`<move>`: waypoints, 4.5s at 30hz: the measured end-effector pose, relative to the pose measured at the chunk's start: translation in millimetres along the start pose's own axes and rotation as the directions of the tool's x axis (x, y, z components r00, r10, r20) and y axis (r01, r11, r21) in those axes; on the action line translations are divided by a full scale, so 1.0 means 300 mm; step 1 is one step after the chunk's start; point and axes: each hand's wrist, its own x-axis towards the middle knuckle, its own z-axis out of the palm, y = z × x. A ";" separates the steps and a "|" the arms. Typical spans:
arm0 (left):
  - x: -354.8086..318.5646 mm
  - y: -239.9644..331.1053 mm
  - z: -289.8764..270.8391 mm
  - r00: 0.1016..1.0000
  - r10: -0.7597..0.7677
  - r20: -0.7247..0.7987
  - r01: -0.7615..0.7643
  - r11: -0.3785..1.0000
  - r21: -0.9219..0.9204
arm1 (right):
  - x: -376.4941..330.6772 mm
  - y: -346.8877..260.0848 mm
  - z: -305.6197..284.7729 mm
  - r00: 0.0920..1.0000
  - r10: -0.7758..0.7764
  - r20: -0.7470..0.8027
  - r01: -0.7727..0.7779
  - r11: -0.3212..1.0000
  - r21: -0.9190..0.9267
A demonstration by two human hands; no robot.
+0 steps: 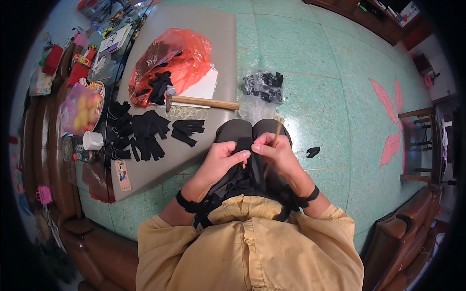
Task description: The person assembles small black fabric strips using a thin wooden stick, inserting the stick into the fabric by hand and pulling it through.
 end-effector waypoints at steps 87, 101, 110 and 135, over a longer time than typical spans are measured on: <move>0.005 -0.026 0.001 0.996 0.084 -0.027 -0.081 0.993 0.087 | 0.026 0.045 -0.003 0.982 -0.188 -0.020 0.179 0.959 -0.221; 0.016 -0.065 -0.023 0.990 0.077 -0.118 -0.075 0.997 0.018 | -0.016 0.007 -0.031 0.950 0.258 0.178 -0.267 0.963 0.031; -0.016 0.006 -0.015 0.997 -0.063 0.040 0.067 0.992 -0.109 | -0.014 0.022 -0.022 0.941 0.239 0.241 -0.245 0.969 -0.005; 0.009 -0.069 -0.048 0.994 0.046 -0.099 -0.059 0.989 -0.132 | 0.053 -0.001 -0.021 0.912 0.265 0.313 -0.176 0.942 -0.286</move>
